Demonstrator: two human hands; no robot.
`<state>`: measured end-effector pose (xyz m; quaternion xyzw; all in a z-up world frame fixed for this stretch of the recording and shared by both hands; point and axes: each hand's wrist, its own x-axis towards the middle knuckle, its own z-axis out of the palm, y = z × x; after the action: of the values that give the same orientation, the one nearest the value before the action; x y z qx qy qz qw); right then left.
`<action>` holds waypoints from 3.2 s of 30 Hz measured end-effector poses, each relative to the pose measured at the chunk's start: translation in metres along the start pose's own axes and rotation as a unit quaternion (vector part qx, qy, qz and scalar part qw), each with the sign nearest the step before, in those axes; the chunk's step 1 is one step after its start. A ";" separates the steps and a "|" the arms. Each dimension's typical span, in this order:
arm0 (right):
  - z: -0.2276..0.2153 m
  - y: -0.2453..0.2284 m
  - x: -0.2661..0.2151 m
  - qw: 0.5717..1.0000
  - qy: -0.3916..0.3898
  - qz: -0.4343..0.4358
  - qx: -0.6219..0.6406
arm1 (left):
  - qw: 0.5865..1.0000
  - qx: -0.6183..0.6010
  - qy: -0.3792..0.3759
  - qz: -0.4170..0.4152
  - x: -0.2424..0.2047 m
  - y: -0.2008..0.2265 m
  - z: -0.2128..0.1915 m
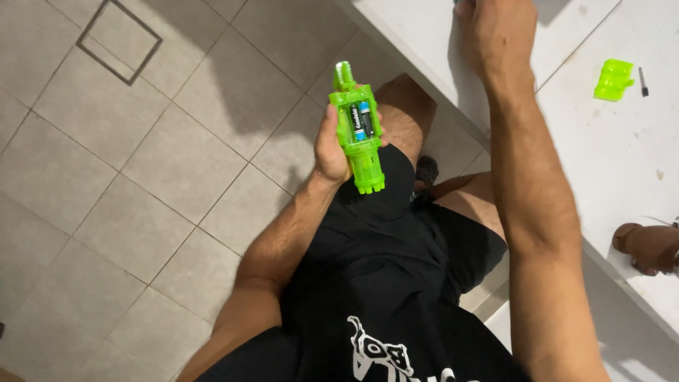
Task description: A person uses a small screwdriver to open a green plastic toy gun, inspects the internal components, and then reassembles it until it lights up.
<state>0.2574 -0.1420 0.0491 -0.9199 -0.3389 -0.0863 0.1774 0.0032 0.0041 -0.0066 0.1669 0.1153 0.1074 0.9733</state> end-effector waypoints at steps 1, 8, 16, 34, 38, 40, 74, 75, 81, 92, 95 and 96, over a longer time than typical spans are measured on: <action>-0.021 -0.020 -0.007 0.997 -0.050 0.018 -0.046 | 1.000 0.004 -0.008 -0.015 0.004 -0.002 0.002; -0.051 -0.095 -0.112 0.934 -0.049 0.005 0.354 | 0.991 0.128 -0.035 -0.007 0.005 -0.027 0.010; -0.038 -0.115 -0.166 0.934 0.167 -0.004 0.316 | 0.922 0.343 -0.140 0.116 -0.001 -0.059 0.016; -0.086 -0.078 -0.198 0.934 0.142 -0.110 0.307 | 0.945 0.232 -0.223 0.053 -0.025 -0.050 0.099; -0.115 -0.050 -0.203 0.908 0.269 -0.057 0.315 | 0.964 0.143 -0.218 -0.056 -0.001 -0.065 0.074; -0.126 -0.026 -0.214 0.905 0.322 0.020 0.279 | 0.965 0.156 -0.203 -0.060 0.001 -0.069 0.072; -0.129 -0.008 -0.218 0.952 0.200 0.080 0.219 | 0.965 0.151 -0.193 -0.094 0.003 -0.137 0.068; -0.124 -0.013 -0.223 0.959 0.213 0.058 0.176 | 0.960 0.197 -0.193 -0.058 -0.002 -0.135 0.077; -0.131 -0.054 -0.220 0.967 0.237 -0.035 0.082 | 0.948 0.250 -0.195 -0.017 -0.016 -0.124 0.096; -0.138 -0.070 -0.216 0.958 0.271 -0.087 0.032 | 0.944 0.257 -0.207 -0.011 -0.023 -0.119 0.101; -0.136 -0.073 -0.215 0.960 0.267 -0.082 0.017 | 0.947 0.242 -0.210 -0.021 -0.019 -0.125 0.090; -0.137 -0.075 -0.214 0.962 0.260 -0.085 0.019 | 0.953 0.205 -0.222 -0.031 -0.018 -0.128 0.083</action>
<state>0.0417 -0.2685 0.1360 -0.8299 -0.3600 -0.3306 0.2691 0.0299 -0.1430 0.0282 0.3787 -0.0793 0.0113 0.9220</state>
